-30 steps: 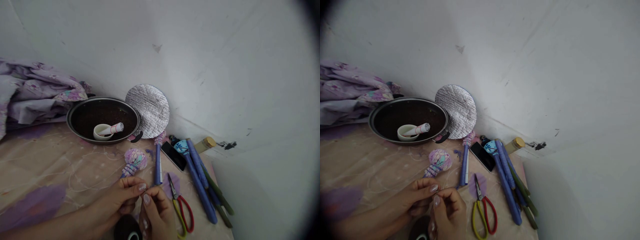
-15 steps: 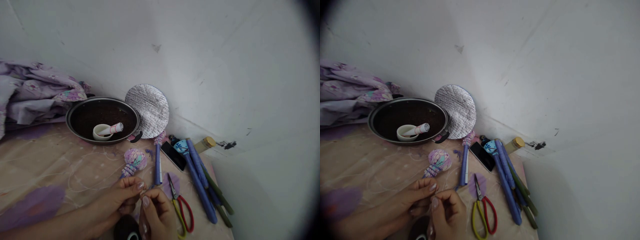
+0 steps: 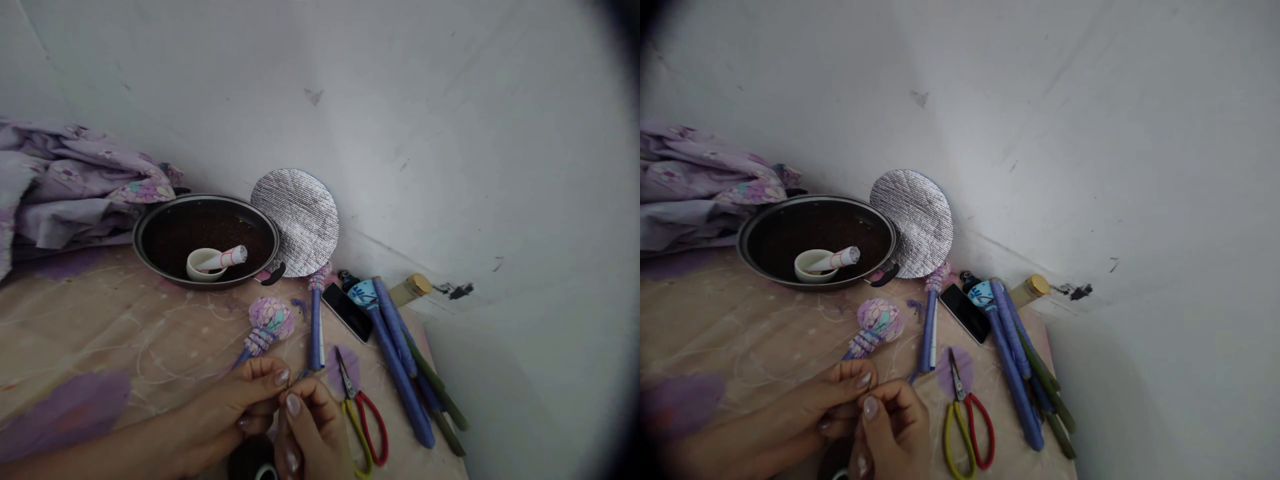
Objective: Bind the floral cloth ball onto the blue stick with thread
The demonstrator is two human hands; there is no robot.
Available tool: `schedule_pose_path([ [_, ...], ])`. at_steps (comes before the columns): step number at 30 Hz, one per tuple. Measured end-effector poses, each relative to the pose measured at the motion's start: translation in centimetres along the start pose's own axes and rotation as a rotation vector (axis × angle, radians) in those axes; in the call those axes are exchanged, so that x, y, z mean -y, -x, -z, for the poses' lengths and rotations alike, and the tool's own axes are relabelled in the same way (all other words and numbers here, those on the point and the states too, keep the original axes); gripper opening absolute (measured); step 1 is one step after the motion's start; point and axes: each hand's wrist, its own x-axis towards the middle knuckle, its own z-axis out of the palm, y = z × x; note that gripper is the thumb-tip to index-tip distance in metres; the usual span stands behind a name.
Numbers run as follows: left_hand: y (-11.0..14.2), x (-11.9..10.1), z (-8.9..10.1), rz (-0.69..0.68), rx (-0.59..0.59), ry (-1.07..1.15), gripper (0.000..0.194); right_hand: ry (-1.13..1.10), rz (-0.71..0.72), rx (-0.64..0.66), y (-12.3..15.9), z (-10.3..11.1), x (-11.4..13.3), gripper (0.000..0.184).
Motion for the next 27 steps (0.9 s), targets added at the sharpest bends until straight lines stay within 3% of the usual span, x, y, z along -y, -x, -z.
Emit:
schedule_pose_path([
  [10,-1.2,1.1,1.2,-0.009,0.056,-0.019,0.086,-0.023,-0.022,0.028,0.2,-0.3,0.4,0.07],
  [17,-0.6,0.2,0.8,-0.019,0.085,-0.045,0.084,-0.02,-0.005,-0.002,0.3,-0.2,0.1,0.07],
  [27,-0.1,-0.7,0.1,0.006,0.026,-0.089,0.09,-0.006,-0.02,-0.009,0.4,-0.6,0.6,0.072],
])
